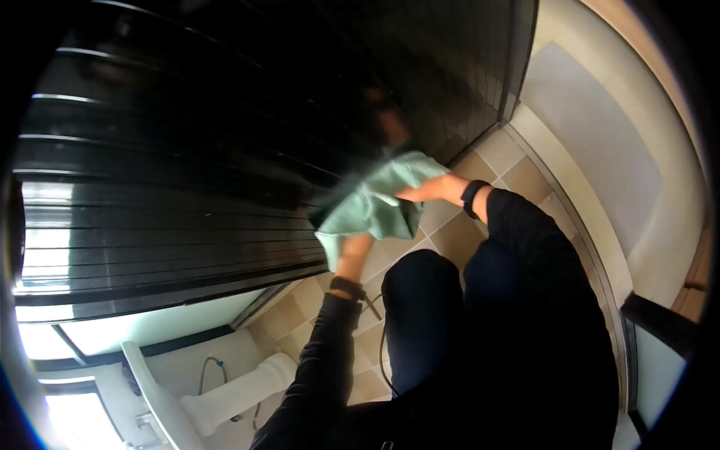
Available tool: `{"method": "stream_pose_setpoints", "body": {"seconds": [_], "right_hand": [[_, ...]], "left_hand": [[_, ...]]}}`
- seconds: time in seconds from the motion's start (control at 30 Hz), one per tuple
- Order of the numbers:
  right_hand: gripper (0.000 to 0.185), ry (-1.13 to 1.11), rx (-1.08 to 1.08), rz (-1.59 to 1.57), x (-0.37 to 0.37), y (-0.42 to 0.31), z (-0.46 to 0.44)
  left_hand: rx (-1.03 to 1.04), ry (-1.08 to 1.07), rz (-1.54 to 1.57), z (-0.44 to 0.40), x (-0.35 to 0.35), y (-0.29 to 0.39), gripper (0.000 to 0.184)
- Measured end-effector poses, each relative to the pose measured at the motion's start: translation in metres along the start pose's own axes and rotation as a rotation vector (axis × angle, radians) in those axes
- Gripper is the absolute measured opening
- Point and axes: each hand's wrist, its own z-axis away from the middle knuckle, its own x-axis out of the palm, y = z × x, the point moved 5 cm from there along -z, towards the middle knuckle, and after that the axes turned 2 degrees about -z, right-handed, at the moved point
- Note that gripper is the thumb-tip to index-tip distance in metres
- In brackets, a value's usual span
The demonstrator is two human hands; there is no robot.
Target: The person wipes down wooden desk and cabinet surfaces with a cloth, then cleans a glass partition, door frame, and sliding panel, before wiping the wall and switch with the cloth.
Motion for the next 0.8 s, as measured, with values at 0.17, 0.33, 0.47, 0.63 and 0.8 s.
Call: {"method": "stream_pose_setpoints", "body": {"seconds": [0.17,0.33,0.47,0.63,0.8], "right_hand": [[0.023,-0.109,0.032,0.474,0.053,0.084,0.031],[0.024,0.033,-0.019,0.442,0.037,0.098,0.020],[0.026,-0.021,0.114,0.426,0.009,0.081,0.043],[0.029,0.043,-0.105,0.097,-0.096,-0.002,0.022],[0.035,0.230,0.182,-0.245,-0.233,-0.178,0.051]], "left_hand": [[0.250,-0.263,-0.331,0.155,0.198,-0.021,0.022],[0.585,-0.408,-0.546,0.101,0.118,-0.014,0.015],[0.763,-0.273,-0.636,0.082,0.097,0.010,0.023],[0.749,0.167,-0.683,-0.007,0.042,0.055,0.031],[0.433,0.459,-0.393,-0.141,-0.204,0.097,0.040]]}}
